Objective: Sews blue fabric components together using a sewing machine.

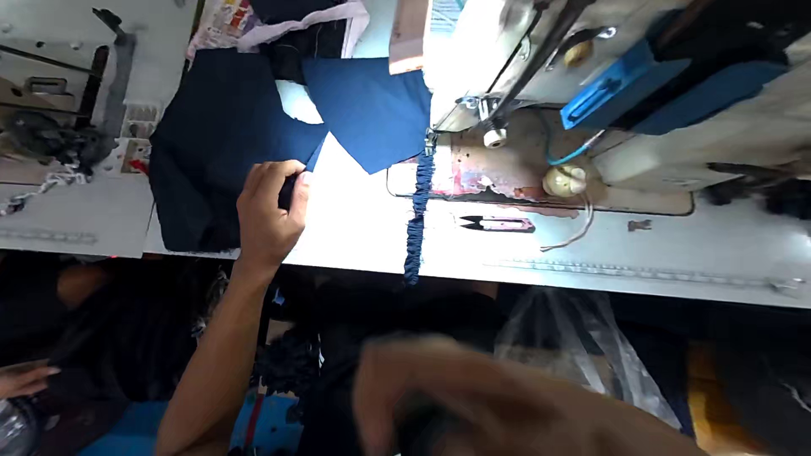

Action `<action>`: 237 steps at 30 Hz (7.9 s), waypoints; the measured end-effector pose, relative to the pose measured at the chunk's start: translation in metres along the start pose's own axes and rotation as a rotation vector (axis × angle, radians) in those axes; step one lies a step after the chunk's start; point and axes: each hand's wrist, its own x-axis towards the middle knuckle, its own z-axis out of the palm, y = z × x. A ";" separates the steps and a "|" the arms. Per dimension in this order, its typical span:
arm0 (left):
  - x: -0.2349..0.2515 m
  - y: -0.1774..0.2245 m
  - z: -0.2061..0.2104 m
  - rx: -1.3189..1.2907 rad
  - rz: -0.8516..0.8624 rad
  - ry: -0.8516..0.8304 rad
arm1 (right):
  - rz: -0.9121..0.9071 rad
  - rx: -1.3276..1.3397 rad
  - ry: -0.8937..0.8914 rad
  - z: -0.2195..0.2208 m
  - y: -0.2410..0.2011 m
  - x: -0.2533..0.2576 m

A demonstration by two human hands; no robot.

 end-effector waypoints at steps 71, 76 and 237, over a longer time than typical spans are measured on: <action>0.028 0.049 0.052 -0.253 -0.405 -0.553 | 0.459 0.126 0.895 -0.038 0.125 0.009; 0.022 0.050 0.061 -0.476 -0.519 -0.621 | 0.478 0.081 0.862 -0.039 0.124 -0.005; 0.056 0.039 0.139 -0.113 0.252 -0.451 | 0.388 -1.859 0.463 -0.179 0.058 0.004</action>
